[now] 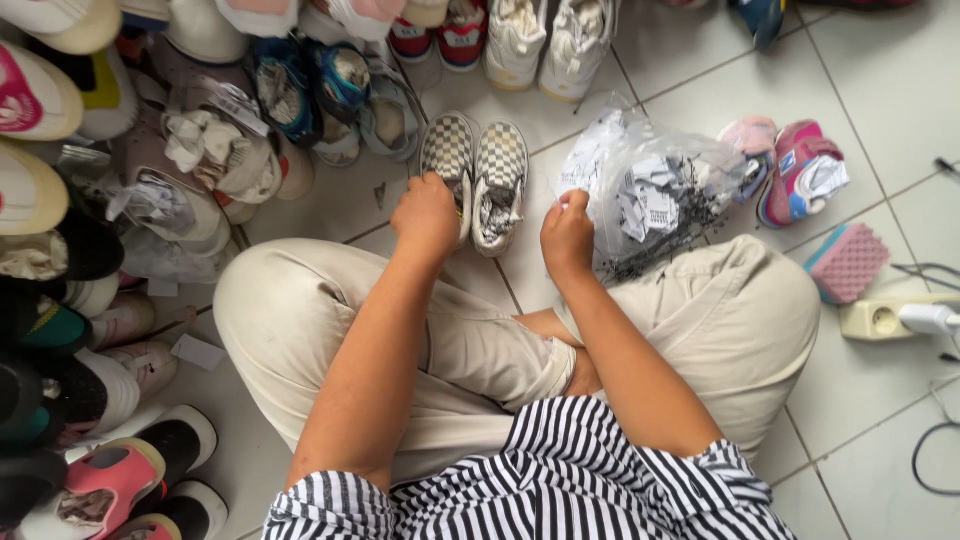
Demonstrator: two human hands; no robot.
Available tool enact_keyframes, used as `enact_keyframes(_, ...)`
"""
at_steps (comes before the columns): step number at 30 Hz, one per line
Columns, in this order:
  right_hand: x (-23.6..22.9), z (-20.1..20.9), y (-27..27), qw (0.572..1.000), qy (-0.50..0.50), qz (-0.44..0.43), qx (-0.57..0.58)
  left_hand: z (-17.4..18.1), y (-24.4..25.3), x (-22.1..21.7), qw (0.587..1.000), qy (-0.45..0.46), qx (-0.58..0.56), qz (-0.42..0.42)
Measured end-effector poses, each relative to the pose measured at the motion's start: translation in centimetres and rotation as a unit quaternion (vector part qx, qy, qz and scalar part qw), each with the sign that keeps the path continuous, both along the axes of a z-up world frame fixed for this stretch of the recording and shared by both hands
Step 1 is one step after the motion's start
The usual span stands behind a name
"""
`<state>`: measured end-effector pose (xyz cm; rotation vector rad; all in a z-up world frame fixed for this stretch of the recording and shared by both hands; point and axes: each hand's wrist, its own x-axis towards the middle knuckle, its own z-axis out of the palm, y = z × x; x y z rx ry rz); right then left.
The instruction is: The person sits on the floor and attaches price tags to several pairs of shoes using black zip ties. They handle black sandals, checkered slip-on shoes, and white sneakers, securing tags to each pair before placing them back on the floor.
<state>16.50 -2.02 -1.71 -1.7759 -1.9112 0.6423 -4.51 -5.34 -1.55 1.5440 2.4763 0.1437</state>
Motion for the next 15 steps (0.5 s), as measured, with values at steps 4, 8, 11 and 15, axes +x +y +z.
enact_keyframes(4,-1.6,-0.5,-1.7,0.994,0.07,0.029,-0.079,0.3,0.5,-0.8,0.992,-0.114,-0.025,0.044)
enact_keyframes(8,-2.7,2.5,-4.0,0.977,0.132,0.111,-0.127,0.8,0.3,-1.0,0.97,-0.215,-0.022,0.112)
enact_keyframes(11,-2.5,1.2,-3.3,0.972,0.098,0.124,-0.173,1.1,0.3,-0.6,0.953,-0.259,-0.061,0.141)
enact_keyframes(15,-2.3,-0.2,-2.5,0.958,0.15,0.104,-0.22,-1.5,1.0,-1.3,0.945,-0.282,-0.107,0.126)
